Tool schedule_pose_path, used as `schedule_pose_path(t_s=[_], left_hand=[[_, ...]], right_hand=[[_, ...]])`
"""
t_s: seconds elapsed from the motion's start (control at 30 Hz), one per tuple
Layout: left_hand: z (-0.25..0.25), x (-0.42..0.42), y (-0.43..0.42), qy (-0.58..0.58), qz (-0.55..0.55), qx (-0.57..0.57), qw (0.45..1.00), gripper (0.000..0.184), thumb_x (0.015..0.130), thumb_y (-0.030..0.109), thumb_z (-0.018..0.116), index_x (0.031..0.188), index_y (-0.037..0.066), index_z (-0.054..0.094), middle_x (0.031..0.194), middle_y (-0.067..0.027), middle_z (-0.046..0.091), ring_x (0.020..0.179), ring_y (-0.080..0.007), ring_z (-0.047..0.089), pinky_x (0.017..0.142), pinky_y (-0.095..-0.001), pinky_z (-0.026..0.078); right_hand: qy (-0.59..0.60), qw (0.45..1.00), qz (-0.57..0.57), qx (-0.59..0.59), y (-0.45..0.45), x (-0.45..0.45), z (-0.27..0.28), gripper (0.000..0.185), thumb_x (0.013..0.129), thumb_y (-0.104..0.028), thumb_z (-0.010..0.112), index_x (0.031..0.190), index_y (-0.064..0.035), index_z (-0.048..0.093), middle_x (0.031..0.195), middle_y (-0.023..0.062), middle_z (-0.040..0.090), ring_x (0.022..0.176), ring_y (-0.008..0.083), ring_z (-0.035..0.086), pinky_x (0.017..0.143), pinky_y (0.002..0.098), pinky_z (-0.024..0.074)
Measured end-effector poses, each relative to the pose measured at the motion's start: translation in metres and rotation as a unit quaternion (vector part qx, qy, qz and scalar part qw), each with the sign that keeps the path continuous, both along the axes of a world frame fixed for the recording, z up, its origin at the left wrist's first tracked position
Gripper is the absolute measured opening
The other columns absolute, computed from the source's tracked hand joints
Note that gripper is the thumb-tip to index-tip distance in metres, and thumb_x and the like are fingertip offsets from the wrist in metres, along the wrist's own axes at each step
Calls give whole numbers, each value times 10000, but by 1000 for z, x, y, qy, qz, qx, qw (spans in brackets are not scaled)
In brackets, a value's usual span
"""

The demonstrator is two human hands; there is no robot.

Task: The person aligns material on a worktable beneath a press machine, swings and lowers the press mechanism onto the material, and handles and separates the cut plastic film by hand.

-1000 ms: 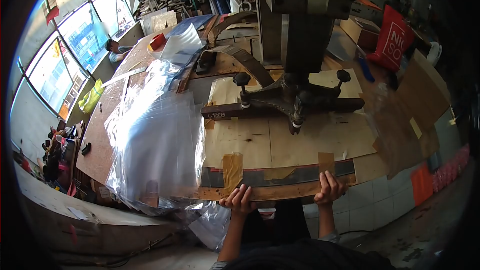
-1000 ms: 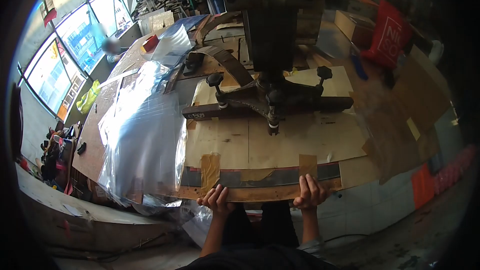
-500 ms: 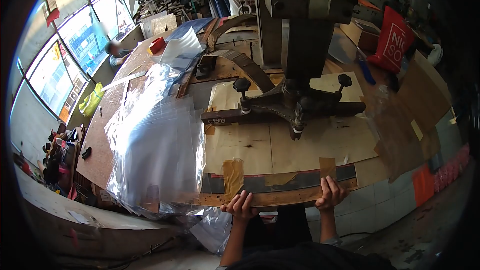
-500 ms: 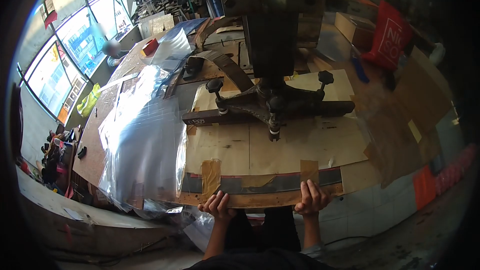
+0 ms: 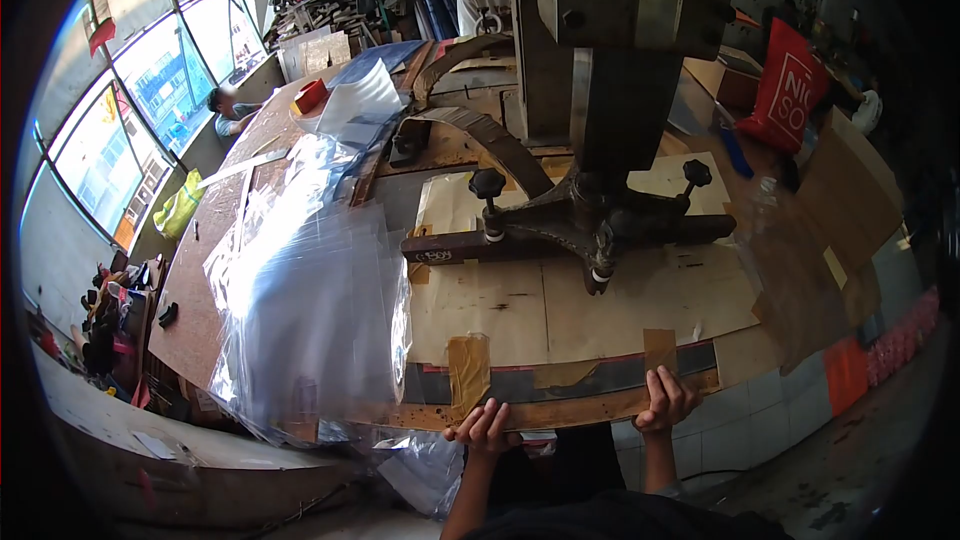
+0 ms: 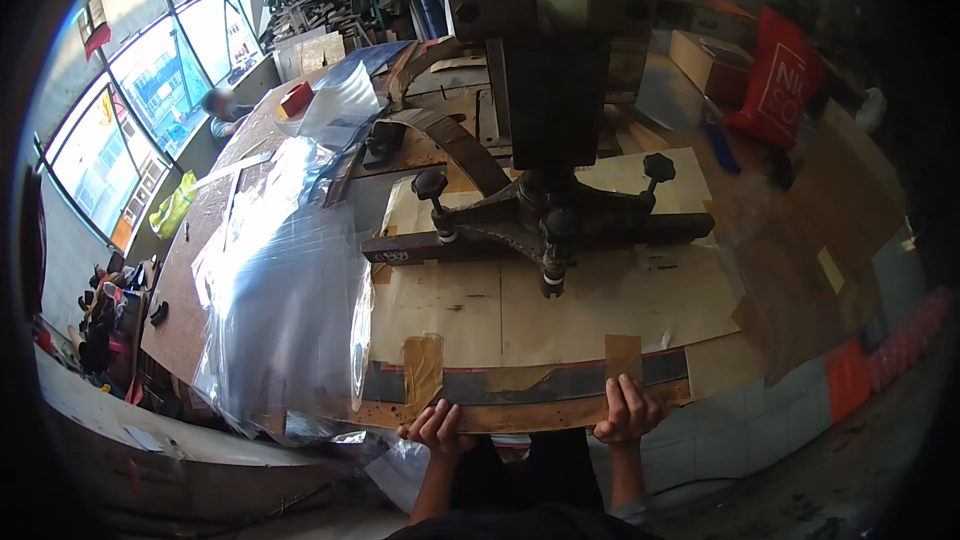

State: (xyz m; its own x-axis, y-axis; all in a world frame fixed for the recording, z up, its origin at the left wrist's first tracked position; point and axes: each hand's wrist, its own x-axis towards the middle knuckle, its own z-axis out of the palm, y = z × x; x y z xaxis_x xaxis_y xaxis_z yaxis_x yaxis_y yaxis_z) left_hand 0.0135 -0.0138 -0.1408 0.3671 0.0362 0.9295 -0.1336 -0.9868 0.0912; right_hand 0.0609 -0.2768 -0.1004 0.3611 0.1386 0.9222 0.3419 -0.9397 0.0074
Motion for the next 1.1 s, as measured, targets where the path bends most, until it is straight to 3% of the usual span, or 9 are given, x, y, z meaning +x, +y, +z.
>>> schedule_pose_path(t_s=[1.1], left_hand=[[2,3,-2,-32,9,-7,999,421,955,478,288,915,200,602,955,24,576,1017,-159,471,1073,-438,171]], right_hand=[[11,1000,-4,-3,0,-3,1,615,996,-406,135,1004,-100,668,1054,49,639,921,214,577,869,390,384]])
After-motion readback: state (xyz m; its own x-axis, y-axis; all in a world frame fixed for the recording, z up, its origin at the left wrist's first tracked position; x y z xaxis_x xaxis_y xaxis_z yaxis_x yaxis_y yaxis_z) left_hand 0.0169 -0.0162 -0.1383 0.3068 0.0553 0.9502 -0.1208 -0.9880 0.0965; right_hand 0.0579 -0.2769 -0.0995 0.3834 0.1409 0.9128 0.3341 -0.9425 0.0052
